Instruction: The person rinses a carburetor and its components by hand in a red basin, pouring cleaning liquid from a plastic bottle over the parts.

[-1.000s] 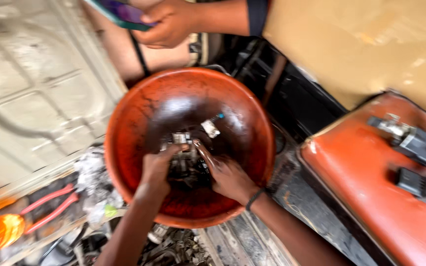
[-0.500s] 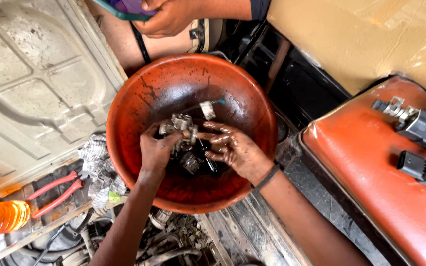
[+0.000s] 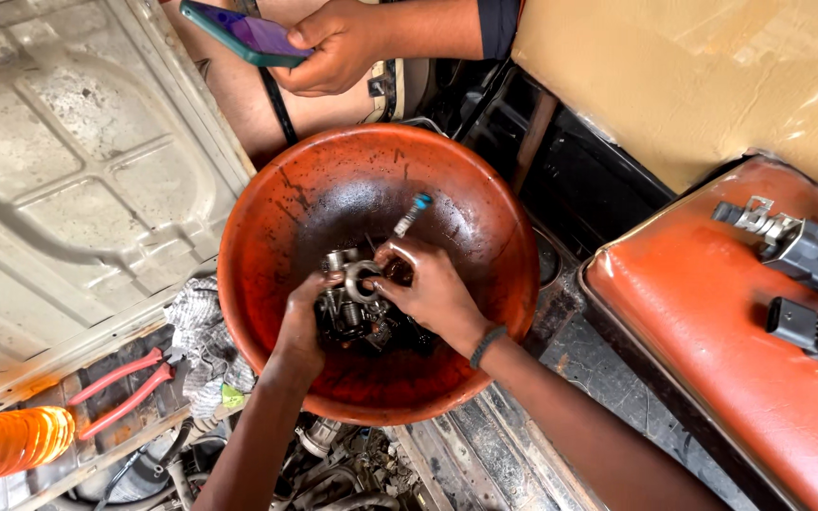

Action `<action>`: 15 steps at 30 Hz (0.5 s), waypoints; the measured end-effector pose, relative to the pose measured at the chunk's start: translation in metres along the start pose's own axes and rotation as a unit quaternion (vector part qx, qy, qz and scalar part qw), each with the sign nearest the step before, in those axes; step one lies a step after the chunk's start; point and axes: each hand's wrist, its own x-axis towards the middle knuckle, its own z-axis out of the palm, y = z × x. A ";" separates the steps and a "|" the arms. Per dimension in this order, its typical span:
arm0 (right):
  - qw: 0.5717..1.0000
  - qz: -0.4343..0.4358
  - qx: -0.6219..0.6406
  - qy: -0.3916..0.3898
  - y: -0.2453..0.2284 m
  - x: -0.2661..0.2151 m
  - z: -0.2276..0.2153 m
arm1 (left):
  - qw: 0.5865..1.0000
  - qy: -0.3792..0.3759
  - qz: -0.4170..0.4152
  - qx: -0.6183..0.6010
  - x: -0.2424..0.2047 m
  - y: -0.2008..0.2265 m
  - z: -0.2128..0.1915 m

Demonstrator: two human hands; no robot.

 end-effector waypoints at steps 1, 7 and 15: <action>0.974 0.177 -0.101 -0.101 -0.005 0.005 -0.004 | 0.998 -0.015 0.011 0.066 -0.004 0.002 0.003; 0.930 -0.083 -0.345 -0.098 0.023 0.010 0.002 | 0.995 -0.065 -0.027 0.069 -0.025 0.016 0.032; 0.967 -0.090 -0.234 -0.042 0.050 0.001 0.013 | 0.966 0.035 0.157 0.202 0.021 0.001 0.001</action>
